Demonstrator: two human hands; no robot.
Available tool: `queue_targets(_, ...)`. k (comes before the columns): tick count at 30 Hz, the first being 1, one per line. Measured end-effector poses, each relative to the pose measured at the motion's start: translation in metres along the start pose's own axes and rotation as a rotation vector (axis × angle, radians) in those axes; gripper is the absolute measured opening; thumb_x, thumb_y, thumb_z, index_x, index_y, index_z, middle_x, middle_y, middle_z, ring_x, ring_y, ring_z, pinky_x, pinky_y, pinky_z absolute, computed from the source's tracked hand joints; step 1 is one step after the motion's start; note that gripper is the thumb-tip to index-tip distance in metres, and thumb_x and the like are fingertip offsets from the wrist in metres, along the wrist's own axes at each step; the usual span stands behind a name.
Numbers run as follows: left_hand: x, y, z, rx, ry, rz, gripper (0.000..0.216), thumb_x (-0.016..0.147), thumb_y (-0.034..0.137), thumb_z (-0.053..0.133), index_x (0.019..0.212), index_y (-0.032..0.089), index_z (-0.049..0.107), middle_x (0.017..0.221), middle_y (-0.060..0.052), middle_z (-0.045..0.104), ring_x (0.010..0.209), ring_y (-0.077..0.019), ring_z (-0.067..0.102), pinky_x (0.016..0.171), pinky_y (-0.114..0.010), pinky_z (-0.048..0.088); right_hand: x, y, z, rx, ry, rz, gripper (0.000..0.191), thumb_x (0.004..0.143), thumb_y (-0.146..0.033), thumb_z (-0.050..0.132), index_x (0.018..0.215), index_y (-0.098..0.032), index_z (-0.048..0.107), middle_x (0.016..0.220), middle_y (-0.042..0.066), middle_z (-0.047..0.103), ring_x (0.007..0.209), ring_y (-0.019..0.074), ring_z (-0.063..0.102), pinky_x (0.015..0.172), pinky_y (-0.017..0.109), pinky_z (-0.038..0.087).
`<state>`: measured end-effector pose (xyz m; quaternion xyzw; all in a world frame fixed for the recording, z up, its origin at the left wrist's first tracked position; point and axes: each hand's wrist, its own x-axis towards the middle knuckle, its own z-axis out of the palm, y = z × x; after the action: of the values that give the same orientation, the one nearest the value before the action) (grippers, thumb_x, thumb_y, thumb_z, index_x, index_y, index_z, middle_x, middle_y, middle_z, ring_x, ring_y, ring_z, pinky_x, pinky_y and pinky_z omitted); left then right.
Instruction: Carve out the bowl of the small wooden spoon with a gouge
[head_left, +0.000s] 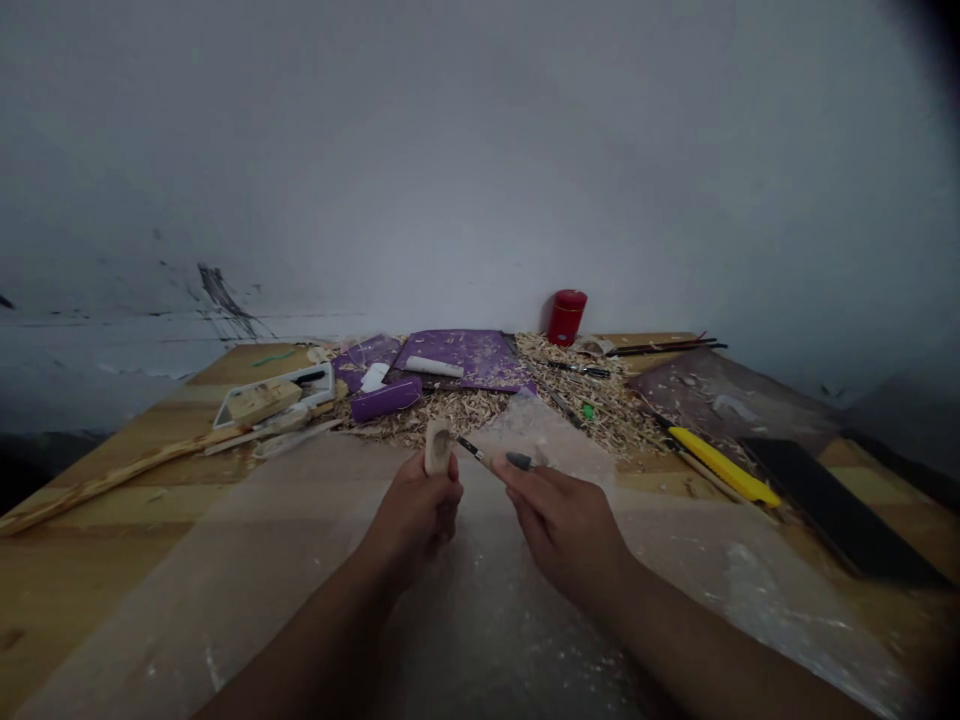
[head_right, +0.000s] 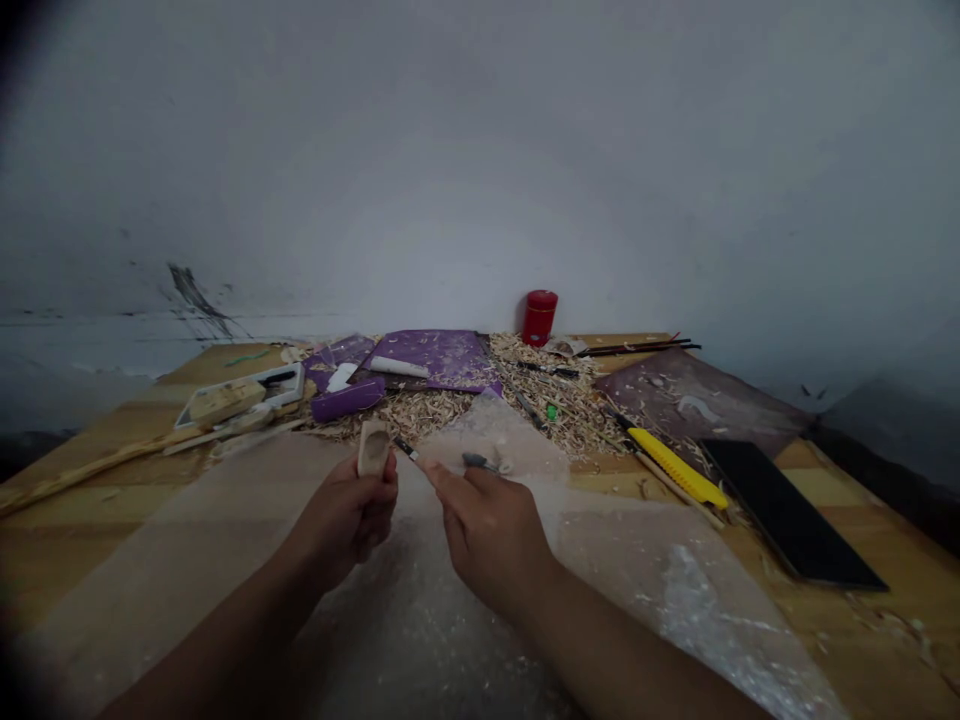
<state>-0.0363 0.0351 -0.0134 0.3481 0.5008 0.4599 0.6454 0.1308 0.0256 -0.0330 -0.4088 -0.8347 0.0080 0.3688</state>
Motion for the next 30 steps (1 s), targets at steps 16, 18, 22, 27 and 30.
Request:
queue_targets(16, 0.0, -0.002, 0.004, 0.154, 0.072, 0.097, 0.018, 0.06, 0.018, 0.054, 0.071, 0.021, 0.04, 0.035, 0.013, 0.033, 0.028, -0.0044, 0.026, 0.029, -0.015, 0.023, -0.002, -0.006, -0.007, -0.188, -0.068, -0.048, 0.04, 0.082, -0.014, 0.04, 0.121, -0.02, 0.049, 0.067, 0.002, 0.055, 0.057, 0.0139, 0.05, 0.052, 0.024, 0.036)
queue_targets(18, 0.001, -0.003, 0.004, 0.166, 0.067, 0.111, 0.017, 0.061, 0.018, 0.054, 0.072, 0.021, 0.04, 0.035, 0.013, 0.033, 0.028, -0.0048, 0.027, 0.029, -0.016, 0.024, -0.003, -0.006, -0.007, -0.212, -0.074, -0.054, 0.04, 0.083, -0.015, 0.04, 0.122, -0.021, 0.048, 0.066, 0.001, 0.053, 0.057, 0.0137, 0.048, 0.052, 0.024, 0.034)
queue_targets(22, 0.001, -0.004, 0.002, 0.2, 0.058, 0.126, 0.016, 0.064, 0.018, 0.053, 0.073, 0.021, 0.04, 0.037, 0.013, 0.033, 0.029, -0.0045, 0.027, 0.03, -0.015, 0.025, -0.003, -0.007, -0.008, -0.266, -0.094, -0.066, 0.041, 0.083, -0.016, 0.04, 0.124, -0.022, 0.046, 0.066, 0.001, 0.052, 0.057, 0.0138, 0.047, 0.051, 0.024, 0.032)
queue_targets(27, 0.0, -0.004, 0.001, 0.268, 0.061, 0.13, 0.014, 0.066, 0.02, 0.052, 0.073, 0.021, 0.04, 0.04, 0.012, 0.035, 0.03, -0.0045, 0.029, 0.033, -0.016, 0.026, -0.002, -0.011, -0.011, -0.338, -0.101, -0.091, 0.042, 0.081, -0.014, 0.042, 0.122, -0.021, 0.047, 0.064, 0.001, 0.052, 0.055, 0.0146, 0.047, 0.049, 0.025, 0.031)
queue_targets(30, 0.001, -0.006, -0.001, 0.337, 0.08, 0.15, 0.012, 0.066, 0.02, 0.052, 0.073, 0.021, 0.043, 0.043, 0.01, 0.037, 0.032, -0.0057, 0.031, 0.035, -0.017, 0.025, -0.001, -0.015, -0.014, -0.394, -0.127, -0.091, 0.044, 0.078, -0.013, 0.044, 0.121, -0.021, 0.048, 0.064, 0.001, 0.053, 0.054, 0.0155, 0.049, 0.047, 0.026, 0.031)
